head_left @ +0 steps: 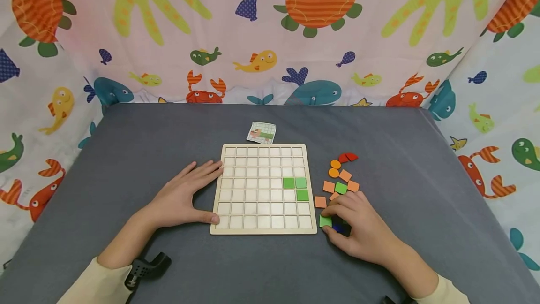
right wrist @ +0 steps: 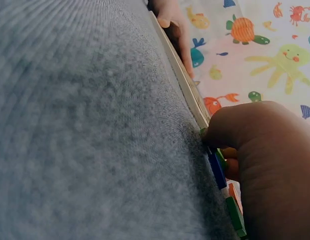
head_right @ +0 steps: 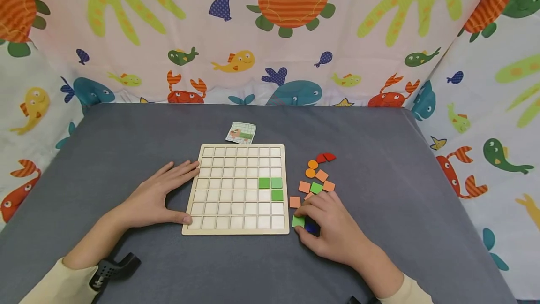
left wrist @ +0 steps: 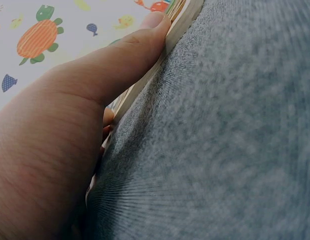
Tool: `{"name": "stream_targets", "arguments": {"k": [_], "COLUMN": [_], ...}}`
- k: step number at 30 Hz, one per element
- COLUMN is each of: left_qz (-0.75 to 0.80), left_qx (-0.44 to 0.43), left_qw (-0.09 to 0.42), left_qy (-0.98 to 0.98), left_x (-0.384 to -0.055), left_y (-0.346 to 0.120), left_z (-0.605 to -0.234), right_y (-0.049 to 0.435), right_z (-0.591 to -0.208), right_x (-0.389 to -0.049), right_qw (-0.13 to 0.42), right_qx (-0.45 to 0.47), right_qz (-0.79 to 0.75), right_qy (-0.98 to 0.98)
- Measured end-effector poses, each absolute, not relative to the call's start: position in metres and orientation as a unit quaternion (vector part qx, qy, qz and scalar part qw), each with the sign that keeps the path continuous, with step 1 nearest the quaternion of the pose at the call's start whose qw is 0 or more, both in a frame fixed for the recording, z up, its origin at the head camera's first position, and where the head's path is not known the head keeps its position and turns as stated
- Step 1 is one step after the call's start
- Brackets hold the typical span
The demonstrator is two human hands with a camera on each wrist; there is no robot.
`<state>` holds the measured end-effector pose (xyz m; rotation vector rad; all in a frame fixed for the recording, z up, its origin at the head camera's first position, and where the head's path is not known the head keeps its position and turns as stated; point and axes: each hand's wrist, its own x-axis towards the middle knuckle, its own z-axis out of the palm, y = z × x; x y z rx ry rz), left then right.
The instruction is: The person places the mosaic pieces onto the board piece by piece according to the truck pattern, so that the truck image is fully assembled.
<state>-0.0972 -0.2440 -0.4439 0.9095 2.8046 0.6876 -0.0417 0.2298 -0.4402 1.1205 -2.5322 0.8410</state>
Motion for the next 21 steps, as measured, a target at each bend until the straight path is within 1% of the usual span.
{"name": "stream_targets", "arguments": {"k": [7,17,21], "left_qz": [0.229,0.246,0.246], "left_qx": [0.303,0.305,0.305], "left_qw": [0.063,0.074,0.077], "left_qy": [0.923,0.917,0.917], "left_x": [-0.098,-0.099,-0.098], "left_y": [-0.242,-0.242,-0.245], "left_z": [-0.445,-0.441,-0.441], "right_y": [0.231,0.226,0.219], "right_z": [-0.442,-0.441,-0.440], "right_x": [-0.039,-0.046,-0.051], "right_qw": [0.132,0.188,0.195], "right_qx": [0.379,0.395,0.398], "right_qz": [0.304,0.327,0.334], "right_qy": [-0.864,-0.838,-0.832]}}
